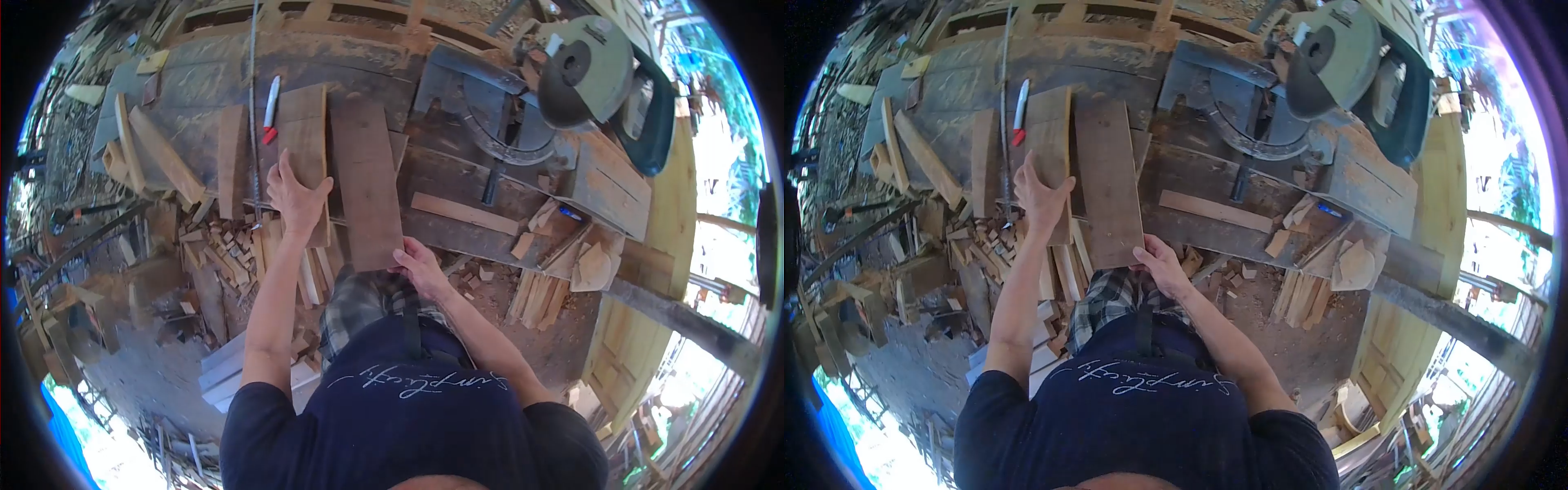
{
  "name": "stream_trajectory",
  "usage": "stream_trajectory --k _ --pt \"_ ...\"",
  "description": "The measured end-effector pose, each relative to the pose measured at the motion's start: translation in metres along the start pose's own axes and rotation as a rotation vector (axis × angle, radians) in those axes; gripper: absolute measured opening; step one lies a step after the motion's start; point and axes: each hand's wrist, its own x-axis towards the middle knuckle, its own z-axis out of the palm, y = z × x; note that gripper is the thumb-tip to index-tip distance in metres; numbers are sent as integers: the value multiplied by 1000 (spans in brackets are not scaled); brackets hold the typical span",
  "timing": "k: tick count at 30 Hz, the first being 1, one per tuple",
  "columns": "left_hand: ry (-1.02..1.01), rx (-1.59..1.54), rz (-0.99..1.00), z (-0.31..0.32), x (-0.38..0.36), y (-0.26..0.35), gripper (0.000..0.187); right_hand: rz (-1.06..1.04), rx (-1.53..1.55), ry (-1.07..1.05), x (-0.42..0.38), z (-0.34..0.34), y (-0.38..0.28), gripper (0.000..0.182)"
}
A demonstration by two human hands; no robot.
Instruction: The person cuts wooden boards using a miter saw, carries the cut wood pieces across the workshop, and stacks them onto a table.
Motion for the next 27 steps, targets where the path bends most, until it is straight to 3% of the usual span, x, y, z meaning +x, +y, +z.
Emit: stream_trajectory --k 4,6,8,10,13,14,17,19,20,22,23,25,27 --pt "62 168 133 19 3 0 94 -23 85 63 -6 -11 -5 39" --pt "191 284 327 20 -6 5 84 -21 126 55 -4 -8 -16 39" --pt "-129 -57 235 16 -35 17 75 -70 156 43 -4 -6 -20 40" --pt "-356 -756 -86 45 -79 17 70 -123 189 36 -8 -2 -22 40" --pt "-406 -844 -64 46 -114 48 62 -186 141 124 -26 1 -33 39" --pt "-417 -852 -48 51 -114 51 62 -165 -80 178 -34 -3 -42 38" --pt "-485 -947 -14 76 -115 56 60 -210 -850 357 -81 -12 -108 34" --pt "-515 -938 100 92 -117 67 59 -507 -892 638 -113 -31 -157 24" --pt "-522 -942 105 95 -118 77 59 -747 -624 757 -122 -39 -185 20" --pt "-598 -1008 117 100 -118 101 59 -1022 -857 1015 -147 -67 -255 17" --pt "-601 -1011 121 109 -119 107 59 -1032 -813 1180 -154 -55 -294 20" --pt "-611 -1011 125 131 -116 115 61 -1073 -997 1249 -149 -82 -352 39" --pt "-596 -939 143 148 -111 122 62 -751 -1017 1165 -145 -71 -405 58"
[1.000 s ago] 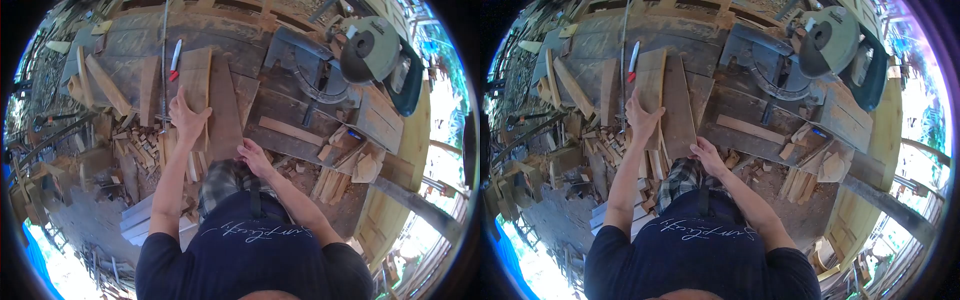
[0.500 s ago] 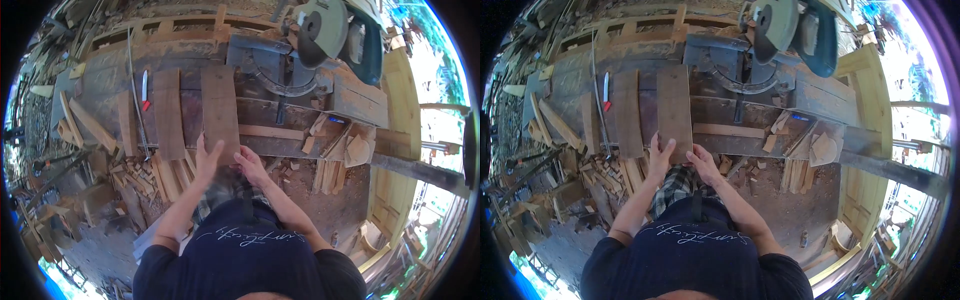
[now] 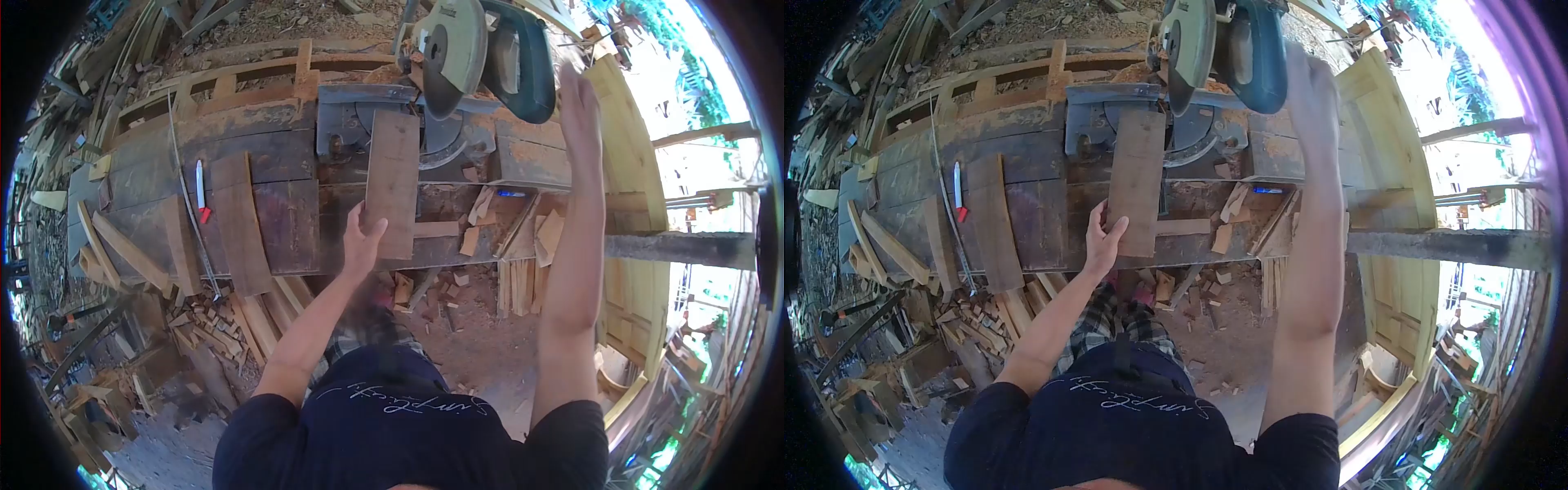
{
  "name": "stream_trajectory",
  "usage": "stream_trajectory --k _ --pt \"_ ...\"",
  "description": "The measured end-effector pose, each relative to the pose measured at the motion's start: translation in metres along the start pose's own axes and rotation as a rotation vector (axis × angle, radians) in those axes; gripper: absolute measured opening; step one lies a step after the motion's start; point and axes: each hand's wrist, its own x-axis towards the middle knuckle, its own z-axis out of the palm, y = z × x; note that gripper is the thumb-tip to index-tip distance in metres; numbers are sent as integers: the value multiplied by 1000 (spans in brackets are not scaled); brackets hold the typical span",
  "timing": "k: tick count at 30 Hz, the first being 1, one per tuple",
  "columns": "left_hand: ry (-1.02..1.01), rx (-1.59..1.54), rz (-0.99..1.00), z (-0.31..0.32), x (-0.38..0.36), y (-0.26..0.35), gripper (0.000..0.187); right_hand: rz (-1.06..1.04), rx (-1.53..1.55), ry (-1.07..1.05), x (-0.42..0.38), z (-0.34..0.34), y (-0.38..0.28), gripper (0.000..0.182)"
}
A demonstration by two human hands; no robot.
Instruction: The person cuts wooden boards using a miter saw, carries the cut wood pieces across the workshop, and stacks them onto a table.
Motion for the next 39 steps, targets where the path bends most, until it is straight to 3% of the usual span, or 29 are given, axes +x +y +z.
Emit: stream_trajectory --k 3,8,11,18,20,23,39 --pt "36 116 1 15 14 -5 64 68 157 -163 71 23 24 66" --pt "112 160 63 36 35 -21 61 187 264 -358 111 41 10 55" --pt "128 55 108 44 38 -30 61 347 420 -377 100 37 -6 54" --pt "168 -19 138 47 43 -46 59 333 553 -419 87 40 0 64" --pt "168 -59 141 47 42 -45 58 420 586 -401 78 44 5 68" --pt "154 -99 106 44 38 -32 58 349 585 -317 66 50 21 73" --pt "148 -27 116 35 36 -21 58 382 589 -321 51 57 33 81"
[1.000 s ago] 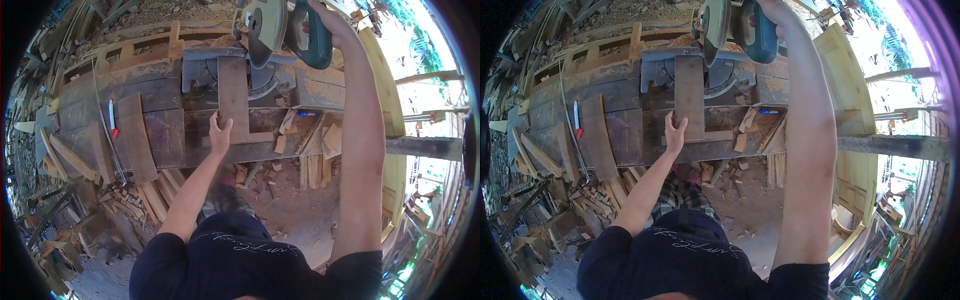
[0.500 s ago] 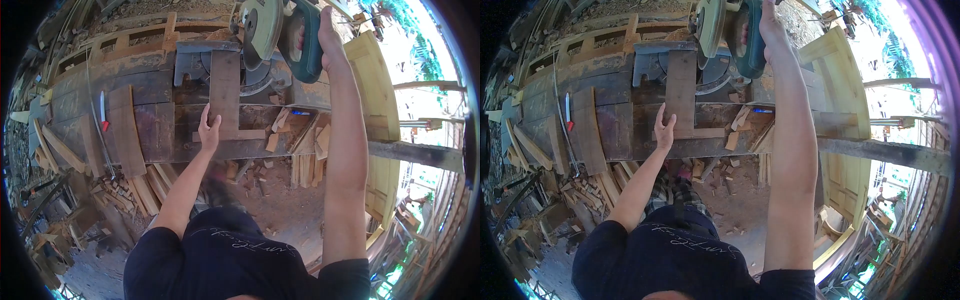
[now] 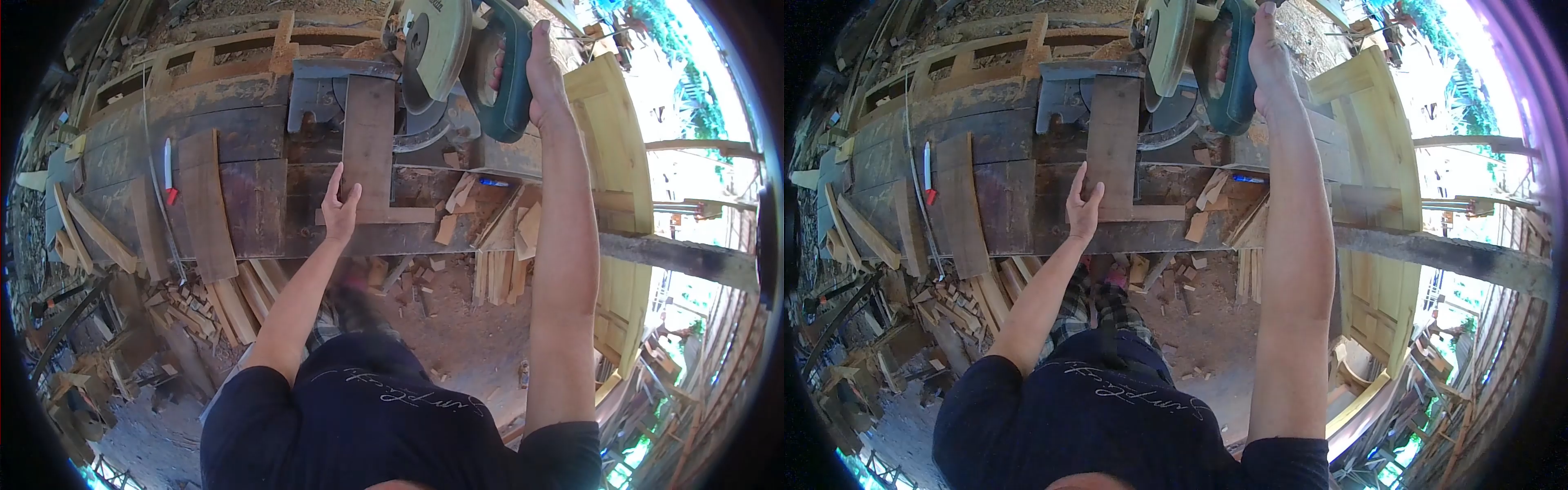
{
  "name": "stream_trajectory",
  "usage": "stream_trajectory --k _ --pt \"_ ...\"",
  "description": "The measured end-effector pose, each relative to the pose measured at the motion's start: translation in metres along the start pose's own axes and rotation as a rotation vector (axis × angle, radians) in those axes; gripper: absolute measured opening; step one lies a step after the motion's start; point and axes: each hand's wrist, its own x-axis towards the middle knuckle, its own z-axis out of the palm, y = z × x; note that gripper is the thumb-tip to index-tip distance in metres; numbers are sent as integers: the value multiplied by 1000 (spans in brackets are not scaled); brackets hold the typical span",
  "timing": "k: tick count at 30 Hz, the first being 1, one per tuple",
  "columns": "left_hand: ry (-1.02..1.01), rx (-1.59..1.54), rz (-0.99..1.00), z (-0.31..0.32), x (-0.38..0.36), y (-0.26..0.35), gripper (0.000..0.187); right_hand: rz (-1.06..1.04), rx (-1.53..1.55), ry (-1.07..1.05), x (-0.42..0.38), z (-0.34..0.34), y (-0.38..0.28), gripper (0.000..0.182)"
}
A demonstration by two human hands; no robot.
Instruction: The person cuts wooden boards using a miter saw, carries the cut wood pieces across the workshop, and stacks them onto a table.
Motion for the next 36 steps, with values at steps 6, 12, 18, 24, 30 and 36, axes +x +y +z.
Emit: stream_trajectory --k 6,12,18,24,30,36 --pt "-19 -66 -31 6 1 -12 58 -30 12 -9 -2 0 3 81" --pt "-10 -43 -24 0 4 -9 57 -40 32 -23 -11 5 2 74" --pt "30 -49 -36 9 2 -13 58 -71 4 -22 -10 5 13 70" --pt "34 -102 -38 11 1 -13 57 -73 16 -12 -9 5 26 68" --pt "42 -119 -64 11 1 -11 56 -90 52 -25 -15 7 50 65" --pt "59 -82 -36 10 2 -21 56 -120 80 -1 -23 10 63 63"
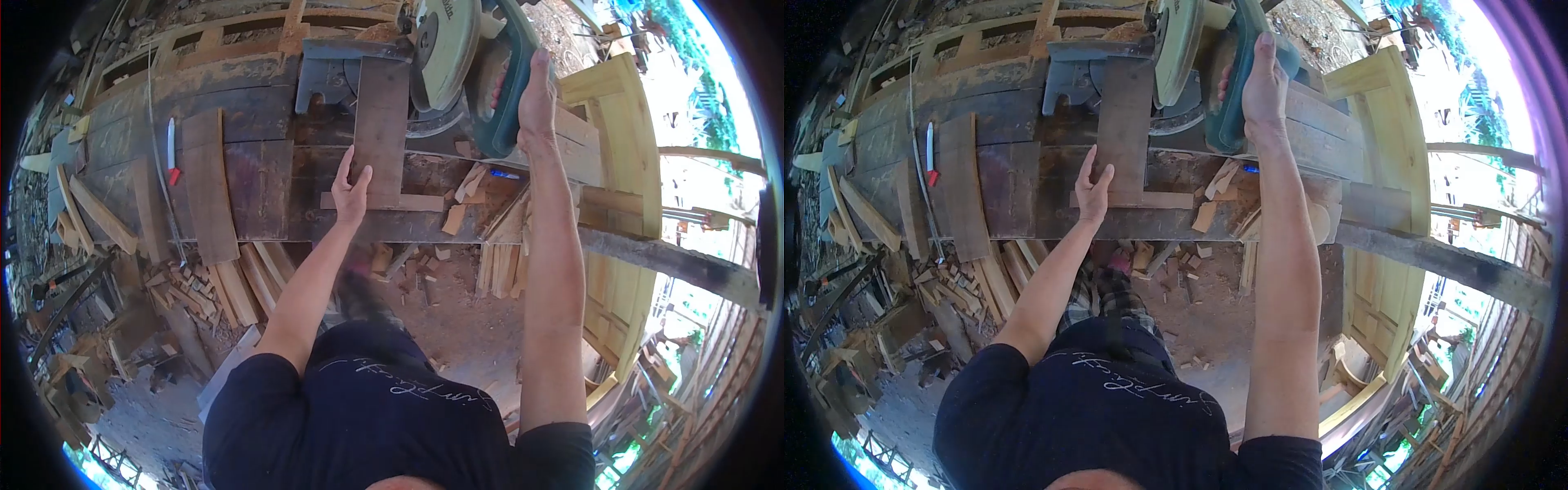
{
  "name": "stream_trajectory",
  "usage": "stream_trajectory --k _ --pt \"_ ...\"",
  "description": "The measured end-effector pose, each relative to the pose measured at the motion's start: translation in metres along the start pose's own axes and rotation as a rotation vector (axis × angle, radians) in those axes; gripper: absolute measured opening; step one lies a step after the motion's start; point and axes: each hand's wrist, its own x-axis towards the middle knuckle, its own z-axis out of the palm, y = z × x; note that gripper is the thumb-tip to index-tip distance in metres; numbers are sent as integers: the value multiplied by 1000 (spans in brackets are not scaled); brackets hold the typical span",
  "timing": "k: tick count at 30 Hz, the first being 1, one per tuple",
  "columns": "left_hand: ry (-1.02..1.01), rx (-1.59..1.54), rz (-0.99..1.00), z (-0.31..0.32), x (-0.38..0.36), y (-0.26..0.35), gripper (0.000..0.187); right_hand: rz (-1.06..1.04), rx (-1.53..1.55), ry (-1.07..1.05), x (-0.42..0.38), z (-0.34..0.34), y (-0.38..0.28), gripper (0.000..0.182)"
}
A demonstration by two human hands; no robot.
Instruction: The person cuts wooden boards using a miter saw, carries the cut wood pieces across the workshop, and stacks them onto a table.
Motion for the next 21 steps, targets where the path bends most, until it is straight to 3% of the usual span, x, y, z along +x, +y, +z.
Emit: stream_trajectory --k 21 --pt "26 -37 -16 -4 2 -3 54 -74 33 -53 -6 -2 22 65"
